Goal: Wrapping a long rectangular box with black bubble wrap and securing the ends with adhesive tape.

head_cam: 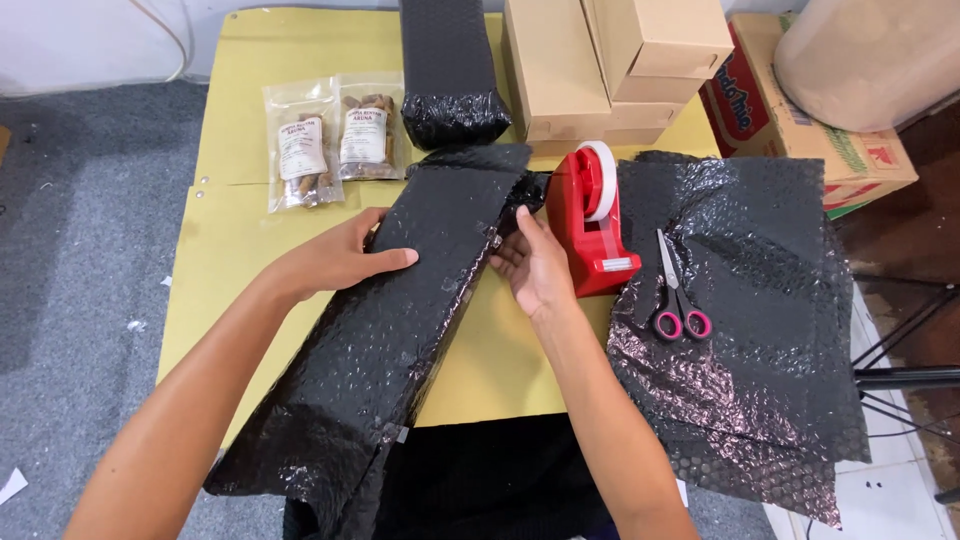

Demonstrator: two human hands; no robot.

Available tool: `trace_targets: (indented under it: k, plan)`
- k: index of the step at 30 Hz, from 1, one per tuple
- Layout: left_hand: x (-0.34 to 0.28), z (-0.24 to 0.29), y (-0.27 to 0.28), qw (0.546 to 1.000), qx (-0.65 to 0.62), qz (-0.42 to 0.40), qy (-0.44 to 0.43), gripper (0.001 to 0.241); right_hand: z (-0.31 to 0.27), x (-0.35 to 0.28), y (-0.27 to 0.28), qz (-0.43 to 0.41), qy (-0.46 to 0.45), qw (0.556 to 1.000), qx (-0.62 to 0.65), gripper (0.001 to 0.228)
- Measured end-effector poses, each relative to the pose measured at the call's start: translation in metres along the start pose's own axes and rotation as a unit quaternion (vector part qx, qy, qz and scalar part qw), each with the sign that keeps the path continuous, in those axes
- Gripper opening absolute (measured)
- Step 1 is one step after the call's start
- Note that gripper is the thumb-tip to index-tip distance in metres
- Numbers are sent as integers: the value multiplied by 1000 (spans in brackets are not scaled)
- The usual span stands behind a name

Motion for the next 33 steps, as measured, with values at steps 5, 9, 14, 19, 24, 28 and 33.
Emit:
trace_targets:
  k: [5, 9, 14, 19, 24, 28, 33]
  plan:
    - [0, 5, -1, 1000, -28, -1, -5, 101, -10, 25, -5, 16, 48, 997, -65, 46]
    - [16, -5, -1, 995, -95, 5, -6, 106, -30, 16, -5, 36, 89, 995, -42, 63]
    - [23, -11, -10, 981, -184, 51, -26, 89, -18, -14, -13, 15, 62, 997, -53, 76]
    - [26, -8, -33, 971, -223, 86, -24, 79, -30, -22, -37, -23, 84, 994, -66, 76]
    - [42, -11, -33, 953, -264, 142, -44, 81, -30, -10, -23, 21, 96, 993, -67, 47]
    - [104, -45, -22, 927, -323, 179, -66, 61, -20, -4, -22, 8, 91, 994, -67, 28]
    - [76, -19, -43, 900, -393, 171, -76, 49, -37, -27, -43, -21, 94, 995, -23, 34]
Point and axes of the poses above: each hand's wrist, its own x-axis towards the middle knuckle, its own y-axis out of the back of the hand, z = x × y, the point moved 5 cm from there along x, towards the middle knuckle, and after that the axes turned 5 degrees about -z, right-handed, at the moved point
